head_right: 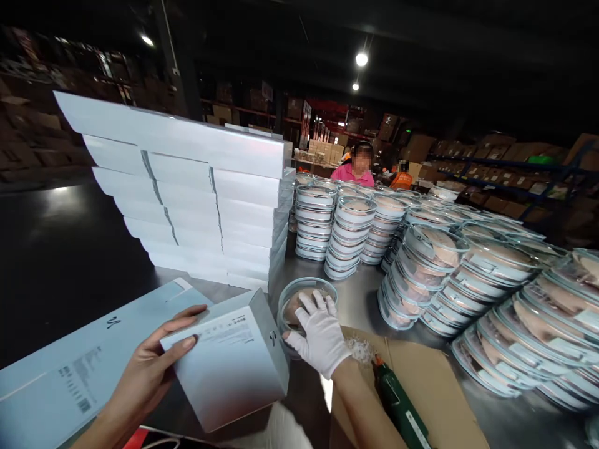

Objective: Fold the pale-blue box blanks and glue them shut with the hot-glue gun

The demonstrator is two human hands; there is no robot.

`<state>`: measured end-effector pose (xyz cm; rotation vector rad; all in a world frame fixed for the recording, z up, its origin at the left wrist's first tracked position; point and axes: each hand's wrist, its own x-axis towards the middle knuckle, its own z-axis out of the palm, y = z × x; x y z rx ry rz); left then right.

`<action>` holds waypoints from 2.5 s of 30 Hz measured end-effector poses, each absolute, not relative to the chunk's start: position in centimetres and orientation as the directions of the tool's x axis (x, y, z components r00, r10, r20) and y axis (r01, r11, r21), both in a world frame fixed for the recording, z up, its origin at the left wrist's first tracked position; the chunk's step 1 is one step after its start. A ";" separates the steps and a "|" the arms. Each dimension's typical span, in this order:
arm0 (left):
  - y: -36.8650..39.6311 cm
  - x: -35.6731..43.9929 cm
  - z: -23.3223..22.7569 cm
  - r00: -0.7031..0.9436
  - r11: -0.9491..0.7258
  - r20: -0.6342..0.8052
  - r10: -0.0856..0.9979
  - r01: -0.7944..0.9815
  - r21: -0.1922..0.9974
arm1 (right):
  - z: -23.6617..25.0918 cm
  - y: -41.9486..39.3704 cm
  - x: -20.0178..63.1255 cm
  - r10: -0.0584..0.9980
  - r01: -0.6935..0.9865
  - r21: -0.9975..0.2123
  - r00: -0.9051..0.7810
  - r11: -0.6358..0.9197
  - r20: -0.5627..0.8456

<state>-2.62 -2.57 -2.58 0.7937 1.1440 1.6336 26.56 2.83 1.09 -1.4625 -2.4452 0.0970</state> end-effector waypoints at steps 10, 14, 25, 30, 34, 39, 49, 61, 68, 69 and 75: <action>-0.8 -4.0 -2.4 -0.480 -0.071 -0.313 0.820 -0.627 0.775 | 1.9 7.7 32.4 0.950 0.912 -0.380 -0.034 0.157 0.311; -0.2 -0.4 -3.7 -0.426 -0.043 -0.318 0.847 -0.651 0.758 | 0.2 0.7 28.3 0.957 0.760 -0.599 -0.105 0.254 0.272; -0.2 -4.0 -4.6 -0.165 -0.208 0.249 0.954 0.232 0.950 | -1.7 2.3 27.2 0.963 0.788 -0.608 0.076 0.101 0.259; 0.1 -13.6 -5.5 -0.281 -0.074 0.386 0.878 0.718 0.692 | -3.7 7.2 24.1 0.988 0.966 -0.235 -0.078 0.108 0.131; 0.2 -19.6 -5.3 -0.361 0.137 0.306 0.881 0.814 0.564 | -4.5 12.0 22.2 0.993 0.993 -0.070 -0.090 0.096 0.079; 2.1 -23.5 -6.3 -0.409 0.335 0.084 0.909 0.836 0.435 | -4.5 16.3 21.7 0.972 0.976 0.013 -0.218 0.218 0.087; 2.5 -25.7 -7.5 -0.433 0.429 -0.067 0.899 0.838 0.337 | -5.3 17.8 20.4 0.903 0.912 0.016 -0.409 0.410 0.135; 0.7 -24.9 -3.6 -0.516 0.499 -0.044 0.855 0.798 0.338 | -4.3 20.9 11.9 0.864 0.872 -0.037 -0.476 0.488 0.164; -3.6 -19.3 3.1 -0.487 0.430 0.390 0.782 0.873 0.228 | 4.0 9.3 11.0 0.709 0.886 0.009 -0.378 0.464 0.595; -4.2 -17.9 3.6 -0.353 0.305 0.551 0.756 0.935 0.180 | 5.1 7.1 11.1 0.625 0.865 0.050 -0.400 0.499 0.670; -5.5 -12.1 3.6 0.128 -0.251 0.854 0.503 0.968 0.002 | 6.8 1.0 15.1 0.665 0.657 -0.340 -0.335 0.673 0.668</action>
